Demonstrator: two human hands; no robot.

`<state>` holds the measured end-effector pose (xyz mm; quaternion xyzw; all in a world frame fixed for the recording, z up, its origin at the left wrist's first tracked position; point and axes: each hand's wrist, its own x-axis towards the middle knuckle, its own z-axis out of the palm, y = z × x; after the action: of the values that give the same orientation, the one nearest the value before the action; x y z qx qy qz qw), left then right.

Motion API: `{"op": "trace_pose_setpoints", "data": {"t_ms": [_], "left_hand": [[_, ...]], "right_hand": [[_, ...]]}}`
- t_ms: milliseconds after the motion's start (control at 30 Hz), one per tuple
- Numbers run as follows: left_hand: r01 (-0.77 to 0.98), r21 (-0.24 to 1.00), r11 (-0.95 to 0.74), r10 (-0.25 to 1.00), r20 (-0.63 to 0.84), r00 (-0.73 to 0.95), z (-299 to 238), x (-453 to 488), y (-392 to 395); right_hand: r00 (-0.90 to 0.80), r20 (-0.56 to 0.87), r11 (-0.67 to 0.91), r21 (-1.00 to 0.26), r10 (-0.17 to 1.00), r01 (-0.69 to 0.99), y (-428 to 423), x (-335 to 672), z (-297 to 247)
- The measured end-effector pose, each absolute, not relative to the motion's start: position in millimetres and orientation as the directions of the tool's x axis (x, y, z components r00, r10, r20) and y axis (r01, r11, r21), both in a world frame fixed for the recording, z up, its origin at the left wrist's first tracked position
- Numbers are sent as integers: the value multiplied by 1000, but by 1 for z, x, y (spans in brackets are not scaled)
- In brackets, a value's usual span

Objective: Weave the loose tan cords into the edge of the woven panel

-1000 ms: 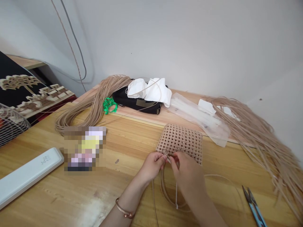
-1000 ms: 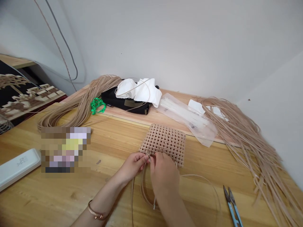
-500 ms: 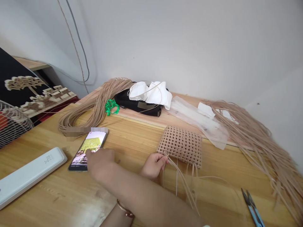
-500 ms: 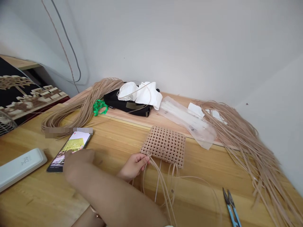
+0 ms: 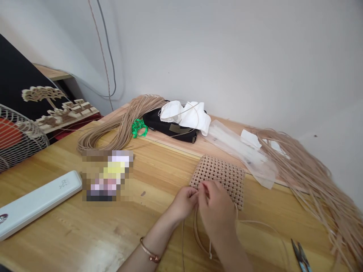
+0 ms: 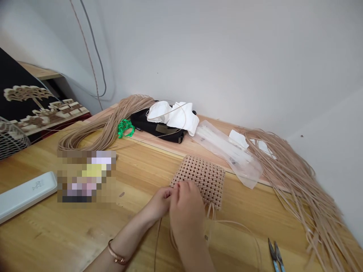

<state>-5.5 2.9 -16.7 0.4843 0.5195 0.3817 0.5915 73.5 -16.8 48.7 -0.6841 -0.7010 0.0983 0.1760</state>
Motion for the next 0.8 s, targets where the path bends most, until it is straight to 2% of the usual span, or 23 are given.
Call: {"op": "trace_pose_setpoints", "data": {"t_ms": [67,133,333,433,567,667,800], "left_hand": [[37,958,285,916,-283,285,-19,-6,3],[44,950,310,898,-308,315,-22,-6,4],[71,954,290,910,-298,287,-26,-6,3],[78,955,286,915,-297,272,-24,-5,2],[68,957,282,914,-290,284,-24,-4,2],[62,958,281,916,-287,279,-23,-4,2],[50,955,291,916,-293,275,-22,-4,1]], "right_hand": [[47,89,-5,-420,995,908,-22,93,38],[61,62,-26,-460,996,887,-27,100,27],[108,-57,-121,-560,993,820,-32,100,13],[102,-107,-147,-650,989,746,-30,105,10],[106,-223,-243,-784,969,571,-28,108,3],[99,-315,-329,-877,944,350,-28,106,-2],[113,-350,-364,-919,930,152,-28,105,-7]]}}
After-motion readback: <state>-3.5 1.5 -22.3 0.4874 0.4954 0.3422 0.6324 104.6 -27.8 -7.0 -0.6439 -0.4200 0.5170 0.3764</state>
